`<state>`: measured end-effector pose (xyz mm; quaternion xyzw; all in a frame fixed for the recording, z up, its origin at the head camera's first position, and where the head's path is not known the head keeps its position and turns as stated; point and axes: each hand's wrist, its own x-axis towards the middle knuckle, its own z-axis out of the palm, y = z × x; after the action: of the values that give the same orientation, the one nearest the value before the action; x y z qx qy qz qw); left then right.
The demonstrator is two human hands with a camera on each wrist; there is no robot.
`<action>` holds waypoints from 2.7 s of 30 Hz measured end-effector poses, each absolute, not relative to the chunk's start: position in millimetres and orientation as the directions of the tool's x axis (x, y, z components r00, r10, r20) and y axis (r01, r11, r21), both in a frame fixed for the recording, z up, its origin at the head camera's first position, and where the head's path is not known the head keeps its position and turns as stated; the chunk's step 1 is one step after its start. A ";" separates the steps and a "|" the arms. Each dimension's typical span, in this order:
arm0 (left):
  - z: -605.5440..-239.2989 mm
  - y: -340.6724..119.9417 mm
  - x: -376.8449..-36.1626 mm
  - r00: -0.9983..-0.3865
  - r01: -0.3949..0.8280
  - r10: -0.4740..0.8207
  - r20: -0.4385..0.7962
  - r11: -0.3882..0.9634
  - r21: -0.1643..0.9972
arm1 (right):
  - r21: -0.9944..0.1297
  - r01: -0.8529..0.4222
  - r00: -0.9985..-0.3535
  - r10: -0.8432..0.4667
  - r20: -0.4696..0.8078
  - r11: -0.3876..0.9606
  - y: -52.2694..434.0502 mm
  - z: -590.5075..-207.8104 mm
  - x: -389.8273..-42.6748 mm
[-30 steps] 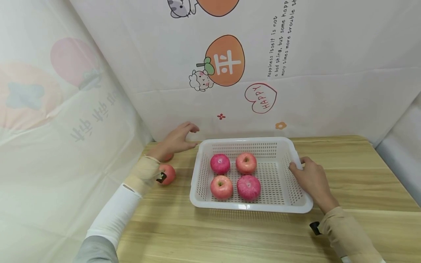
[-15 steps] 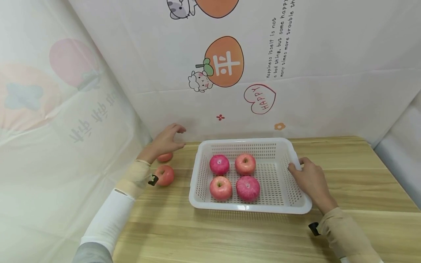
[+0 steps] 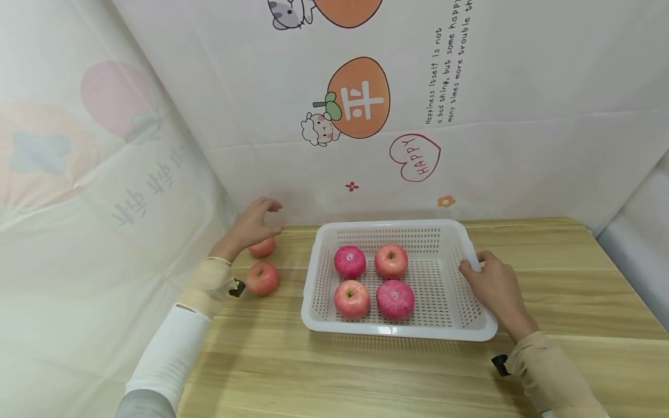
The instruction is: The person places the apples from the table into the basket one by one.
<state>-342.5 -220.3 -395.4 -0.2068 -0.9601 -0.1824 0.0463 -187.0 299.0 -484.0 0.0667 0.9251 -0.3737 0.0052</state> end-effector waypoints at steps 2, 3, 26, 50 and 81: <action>-395.4 -222.2 -342.4 -0.914 0.405 0.370 0.164 0.852 0.332 | -0.690 0.126 -0.991 0.119 -0.058 0.713 299.5 -483.9 -186.9; -395.1 -223.2 -342.4 -0.916 0.401 0.366 0.165 0.853 0.334 | -0.689 0.126 -0.991 0.118 -0.058 0.714 299.7 -483.8 -186.8; -403.5 -244.6 -344.4 -0.953 0.301 0.272 0.132 0.892 0.338 | -0.685 0.120 -0.991 0.123 -0.044 0.718 299.6 -485.1 -187.8; -425.4 -254.3 -348.2 -0.965 0.262 0.249 0.084 0.933 0.248 | -0.687 0.131 -0.991 0.118 -0.067 0.715 298.5 -481.6 -187.5; -458.5 -267.8 -350.5 -0.983 0.182 0.166 0.074 0.915 0.359 | -0.694 0.121 -0.992 0.119 -0.052 0.710 299.5 -485.4 -186.6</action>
<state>-350.5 -267.8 -458.5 -0.0889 -0.9784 -0.1855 0.0207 -186.6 299.5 -485.4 0.0650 0.9246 -0.3753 0.0015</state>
